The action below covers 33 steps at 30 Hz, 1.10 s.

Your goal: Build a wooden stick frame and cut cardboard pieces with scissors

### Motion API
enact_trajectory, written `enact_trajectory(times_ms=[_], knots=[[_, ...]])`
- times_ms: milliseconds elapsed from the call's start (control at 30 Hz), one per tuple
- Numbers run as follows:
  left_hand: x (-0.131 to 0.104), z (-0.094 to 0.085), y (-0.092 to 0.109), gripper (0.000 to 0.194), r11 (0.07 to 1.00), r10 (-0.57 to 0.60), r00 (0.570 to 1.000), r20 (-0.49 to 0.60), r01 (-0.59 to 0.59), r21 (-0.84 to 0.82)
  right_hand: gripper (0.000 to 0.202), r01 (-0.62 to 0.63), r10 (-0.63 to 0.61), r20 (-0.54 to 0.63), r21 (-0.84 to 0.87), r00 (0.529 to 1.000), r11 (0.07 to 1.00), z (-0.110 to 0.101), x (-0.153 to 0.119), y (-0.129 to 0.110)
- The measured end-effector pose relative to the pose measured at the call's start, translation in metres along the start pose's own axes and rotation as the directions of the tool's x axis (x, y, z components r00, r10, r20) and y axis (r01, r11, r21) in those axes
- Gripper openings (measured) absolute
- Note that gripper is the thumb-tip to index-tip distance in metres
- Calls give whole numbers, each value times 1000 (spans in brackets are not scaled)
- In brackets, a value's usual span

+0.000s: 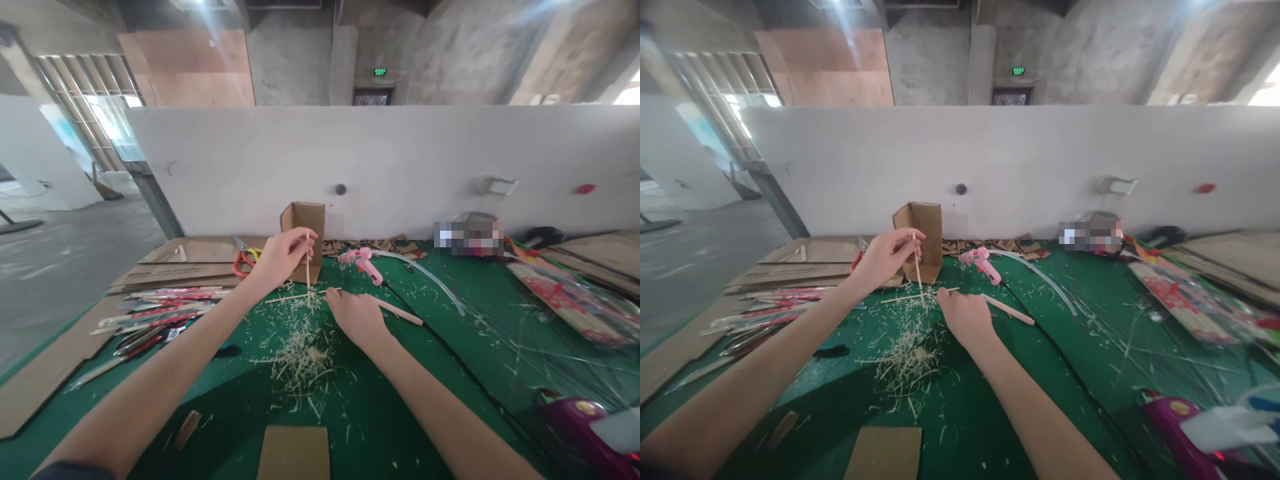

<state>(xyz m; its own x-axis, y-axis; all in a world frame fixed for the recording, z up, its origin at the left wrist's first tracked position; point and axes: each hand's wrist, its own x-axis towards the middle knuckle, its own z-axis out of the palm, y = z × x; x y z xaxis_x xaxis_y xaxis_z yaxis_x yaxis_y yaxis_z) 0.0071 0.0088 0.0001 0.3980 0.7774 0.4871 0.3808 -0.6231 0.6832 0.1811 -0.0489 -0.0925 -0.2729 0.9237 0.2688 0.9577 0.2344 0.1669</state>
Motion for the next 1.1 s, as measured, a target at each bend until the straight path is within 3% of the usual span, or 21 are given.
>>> enact_trajectory(times_ms=[167, 367, 500, 700, 867, 1000, 1100], knots=[[0, 0, -2, 24, 1000, 3, 1000, -10, -3, -8, 32, 32, -34, 94, 19, 995, 999, 6, 0, -2], [0, 1, -3, 27, 1000, 9, 1000, -12, -9, 4, 37, -41, 40, 47, 21, 998, 999, -1, 1, -4], [1, 0, -2, 31, 1000, 16, 1000, -18, -16, 23, 31, -33, 26, 171, 35, 985, 999, 3, 2, -5], [1, 0, -1, 35, 994, 26, 999, -23, -24, 103, 37, -42, 42, 34, 6, 999, 999, 2, 2, -3], [0, -1, 2, 34, 995, 22, 1000, -20, -20, 94, 31, -11, 10, 158, 1, 987, 1000, 3, 2, -3], [0, -1, 1, 35, 997, 25, 1000, -14, -24, 76, 34, -31, 33, 94, -14, 995, 999, 3, 2, -3], [0, -1, -1, 36, 996, 31, 1000, -6, -30, 81, 33, -28, 30, 133, -14, 991, 1000, 3, 3, 0]])
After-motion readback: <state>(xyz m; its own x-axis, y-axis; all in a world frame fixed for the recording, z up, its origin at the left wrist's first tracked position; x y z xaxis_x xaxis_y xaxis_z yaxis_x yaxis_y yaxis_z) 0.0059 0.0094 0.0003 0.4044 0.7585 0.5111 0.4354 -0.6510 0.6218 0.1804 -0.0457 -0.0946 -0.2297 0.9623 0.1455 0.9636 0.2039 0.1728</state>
